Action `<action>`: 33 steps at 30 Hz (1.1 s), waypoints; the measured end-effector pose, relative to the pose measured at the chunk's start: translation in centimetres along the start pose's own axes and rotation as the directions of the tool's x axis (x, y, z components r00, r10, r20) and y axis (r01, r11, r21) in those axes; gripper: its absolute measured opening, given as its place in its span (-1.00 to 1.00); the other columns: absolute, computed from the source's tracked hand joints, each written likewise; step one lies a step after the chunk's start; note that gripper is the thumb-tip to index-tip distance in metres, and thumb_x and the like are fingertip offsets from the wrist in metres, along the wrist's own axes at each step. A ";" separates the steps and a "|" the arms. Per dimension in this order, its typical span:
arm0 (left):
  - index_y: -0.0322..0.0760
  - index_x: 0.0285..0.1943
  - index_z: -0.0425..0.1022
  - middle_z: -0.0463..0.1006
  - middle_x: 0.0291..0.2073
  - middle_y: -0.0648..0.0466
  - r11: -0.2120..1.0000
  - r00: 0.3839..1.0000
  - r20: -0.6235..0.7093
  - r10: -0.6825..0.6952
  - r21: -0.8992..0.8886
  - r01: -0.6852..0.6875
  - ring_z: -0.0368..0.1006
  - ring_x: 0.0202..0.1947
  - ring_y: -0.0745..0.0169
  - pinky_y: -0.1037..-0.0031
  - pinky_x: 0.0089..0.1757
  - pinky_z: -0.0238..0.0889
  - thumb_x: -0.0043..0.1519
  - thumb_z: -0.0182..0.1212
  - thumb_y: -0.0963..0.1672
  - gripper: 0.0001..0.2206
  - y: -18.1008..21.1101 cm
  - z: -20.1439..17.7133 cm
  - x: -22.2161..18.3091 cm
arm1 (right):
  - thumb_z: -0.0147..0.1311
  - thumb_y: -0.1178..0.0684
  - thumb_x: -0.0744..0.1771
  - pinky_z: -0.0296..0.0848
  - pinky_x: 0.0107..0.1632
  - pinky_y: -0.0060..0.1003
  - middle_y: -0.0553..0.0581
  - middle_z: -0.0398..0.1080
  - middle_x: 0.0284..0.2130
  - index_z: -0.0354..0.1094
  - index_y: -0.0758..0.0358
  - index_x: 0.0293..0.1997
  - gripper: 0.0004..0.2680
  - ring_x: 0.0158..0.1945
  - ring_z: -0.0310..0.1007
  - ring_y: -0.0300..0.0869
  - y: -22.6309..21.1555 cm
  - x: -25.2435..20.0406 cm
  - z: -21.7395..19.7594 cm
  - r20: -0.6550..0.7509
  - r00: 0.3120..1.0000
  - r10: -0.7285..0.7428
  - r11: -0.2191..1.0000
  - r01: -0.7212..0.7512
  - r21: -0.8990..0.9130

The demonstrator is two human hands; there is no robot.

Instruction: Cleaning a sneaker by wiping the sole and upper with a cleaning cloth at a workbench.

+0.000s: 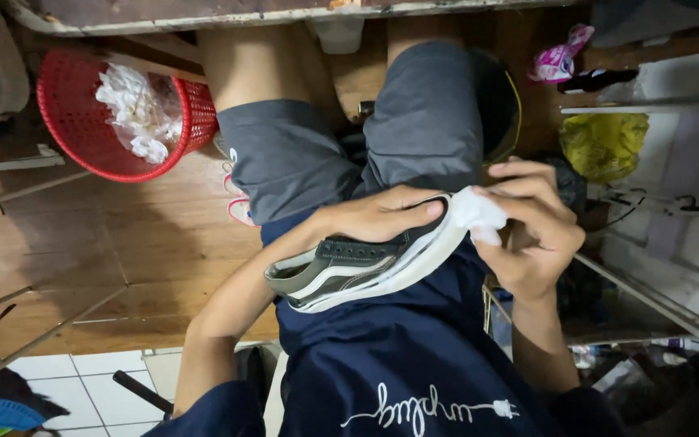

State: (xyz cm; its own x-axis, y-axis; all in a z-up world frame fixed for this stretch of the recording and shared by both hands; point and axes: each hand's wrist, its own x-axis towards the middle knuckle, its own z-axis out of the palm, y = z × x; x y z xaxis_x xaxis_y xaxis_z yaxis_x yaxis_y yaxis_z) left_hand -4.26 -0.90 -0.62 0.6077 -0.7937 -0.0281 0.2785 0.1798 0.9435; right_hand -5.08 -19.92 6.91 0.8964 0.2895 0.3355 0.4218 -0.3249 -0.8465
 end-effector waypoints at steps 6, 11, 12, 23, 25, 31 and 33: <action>-0.36 0.13 0.31 0.41 -0.02 0.10 0.999 0.999 -0.010 -0.046 -0.014 0.045 0.24 -0.04 0.42 0.56 0.04 0.14 0.31 -0.34 0.07 -0.50 0.4 0.0 0.2 | 0.08 0.13 0.23 0.35 0.11 0.02 0.27 0.36 -0.34 0.38 0.48 -0.20 -0.81 -0.09 0.35 0.12 0.2 0.7 -0.4 0.035 0.999 0.006 1.000 -0.005 -0.031; -0.34 0.01 0.36 0.42 -0.14 0.13 0.996 0.998 -0.004 -0.064 -0.062 0.064 0.25 -0.11 0.43 0.58 -0.03 0.18 0.29 -0.38 0.09 -0.49 0.7 0.0 0.2 | 0.10 0.11 0.22 0.34 0.16 0.07 0.22 0.39 -0.29 0.41 0.34 -0.22 -0.84 -0.10 0.35 0.06 0.0 0.9 -1.2 0.106 0.986 -0.132 0.987 0.140 -0.074; -0.32 -0.05 0.36 0.39 -0.19 0.15 0.995 0.995 -0.020 -0.094 -0.034 0.093 0.23 -0.16 0.45 0.58 -0.06 0.16 0.28 -0.38 0.10 -0.50 0.7 -0.1 0.3 | 0.12 0.14 0.23 0.34 0.09 -0.01 0.23 0.39 -0.32 0.42 0.42 -0.20 -0.83 -0.09 0.34 0.09 0.4 1.5 -1.4 0.141 0.987 -0.071 0.991 0.086 -0.098; -0.34 0.00 0.38 0.41 -0.09 0.15 0.996 0.993 -0.079 -0.091 -0.021 0.090 0.23 -0.07 0.45 0.59 0.01 0.13 0.29 -0.34 0.07 -0.52 0.6 0.0 0.0 | 0.18 0.16 0.21 0.29 0.03 -0.03 0.26 0.39 -0.37 0.43 0.48 -0.21 -0.81 -0.08 0.30 0.12 0.3 1.3 -1.3 0.158 0.984 -0.080 0.978 0.108 -0.180; -0.24 -0.14 0.36 0.37 -0.23 0.22 0.984 0.985 -0.045 -0.165 -0.071 0.161 0.20 -0.17 0.49 0.61 -0.07 0.14 0.25 -0.34 0.12 -0.54 1.3 0.1 -0.3 | 0.17 0.14 0.16 0.38 0.12 0.02 0.17 0.39 -0.36 0.40 0.34 -0.28 -0.83 -0.12 0.34 0.05 0.5 0.6 -1.4 0.200 0.969 -0.143 0.988 0.127 0.093; -0.37 0.14 0.34 0.42 0.04 0.08 0.992 0.995 -0.026 -0.093 -0.088 0.091 0.27 0.04 0.39 0.57 0.11 0.12 0.28 -0.32 0.08 -0.47 0.8 0.2 -0.1 | 0.18 0.11 0.17 0.40 0.09 -0.02 0.23 0.39 -0.28 0.37 0.41 -0.24 -0.79 -0.06 0.31 0.08 1.9 0.2 -1.6 0.169 0.982 -0.079 0.992 0.061 0.108; -0.35 0.12 0.34 0.42 0.01 0.09 0.995 0.997 -0.029 -0.068 -0.080 0.066 0.27 0.02 0.39 0.57 0.09 0.13 0.29 -0.31 0.08 -0.50 0.8 0.2 -0.1 | 0.17 0.12 0.18 0.41 0.03 -0.04 0.26 0.39 -0.33 0.37 0.46 -0.27 -0.80 -0.11 0.33 0.09 1.4 0.8 -1.5 0.172 0.983 -0.060 0.996 0.047 0.081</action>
State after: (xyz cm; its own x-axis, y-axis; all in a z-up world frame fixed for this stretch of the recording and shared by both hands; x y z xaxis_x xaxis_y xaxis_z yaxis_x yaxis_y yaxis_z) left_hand -4.23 -0.75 0.23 0.6089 -0.7867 -0.1020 0.3766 0.1736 0.9100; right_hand -3.60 -21.48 6.64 0.8325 0.4594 0.3096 0.4509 -0.2373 -0.8604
